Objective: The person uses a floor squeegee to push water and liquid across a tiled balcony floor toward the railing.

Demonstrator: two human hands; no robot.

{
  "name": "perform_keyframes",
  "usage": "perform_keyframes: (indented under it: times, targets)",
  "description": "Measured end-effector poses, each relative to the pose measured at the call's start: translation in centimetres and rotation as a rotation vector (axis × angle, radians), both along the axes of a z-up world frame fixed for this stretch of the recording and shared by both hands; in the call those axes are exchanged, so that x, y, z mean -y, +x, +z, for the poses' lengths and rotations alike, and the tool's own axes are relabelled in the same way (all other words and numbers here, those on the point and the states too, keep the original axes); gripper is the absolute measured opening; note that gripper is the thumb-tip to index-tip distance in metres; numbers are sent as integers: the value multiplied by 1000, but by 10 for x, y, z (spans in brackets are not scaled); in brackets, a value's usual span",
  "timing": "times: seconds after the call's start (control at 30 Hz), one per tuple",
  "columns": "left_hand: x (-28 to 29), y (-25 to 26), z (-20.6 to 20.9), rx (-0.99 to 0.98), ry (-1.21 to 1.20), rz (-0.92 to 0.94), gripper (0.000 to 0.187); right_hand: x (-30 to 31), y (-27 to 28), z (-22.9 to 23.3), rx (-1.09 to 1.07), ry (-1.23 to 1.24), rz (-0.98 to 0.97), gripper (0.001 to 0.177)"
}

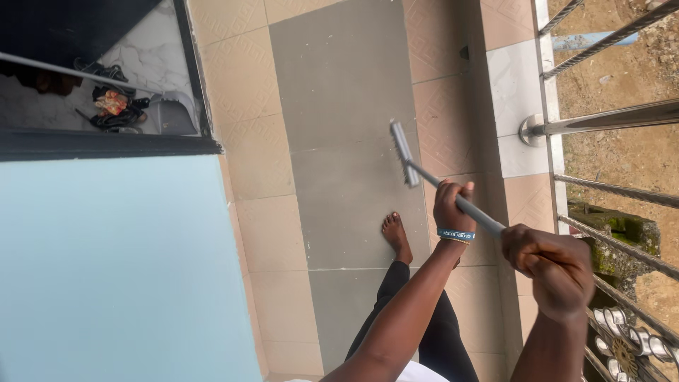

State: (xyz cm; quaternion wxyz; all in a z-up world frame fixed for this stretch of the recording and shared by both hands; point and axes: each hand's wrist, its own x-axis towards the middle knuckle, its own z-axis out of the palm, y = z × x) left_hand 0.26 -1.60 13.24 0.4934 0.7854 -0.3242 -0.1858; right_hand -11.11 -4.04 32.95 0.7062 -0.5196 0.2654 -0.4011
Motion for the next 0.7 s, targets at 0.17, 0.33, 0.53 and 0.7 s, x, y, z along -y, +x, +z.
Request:
perform_keyframes:
  times: [0.17, 0.33, 0.53, 0.7]
  targets:
    - [-67, -4, -59, -122, 147, 151, 34, -13, 17, -31, -438, 184, 163, 17]
    - [-104, -33, -96, -109, 78, -81, 26, -29, 4, 0, -1188, -60, 299, 29]
    - [-76, -99, -100, -194, 69, -291, 25, -18, -19, 13, -1838, 58, 518, 35]
    - [-56, -106, -109, -285, 136, -331, 37, -24, -14, -20, -1813, -5, 533, 27]
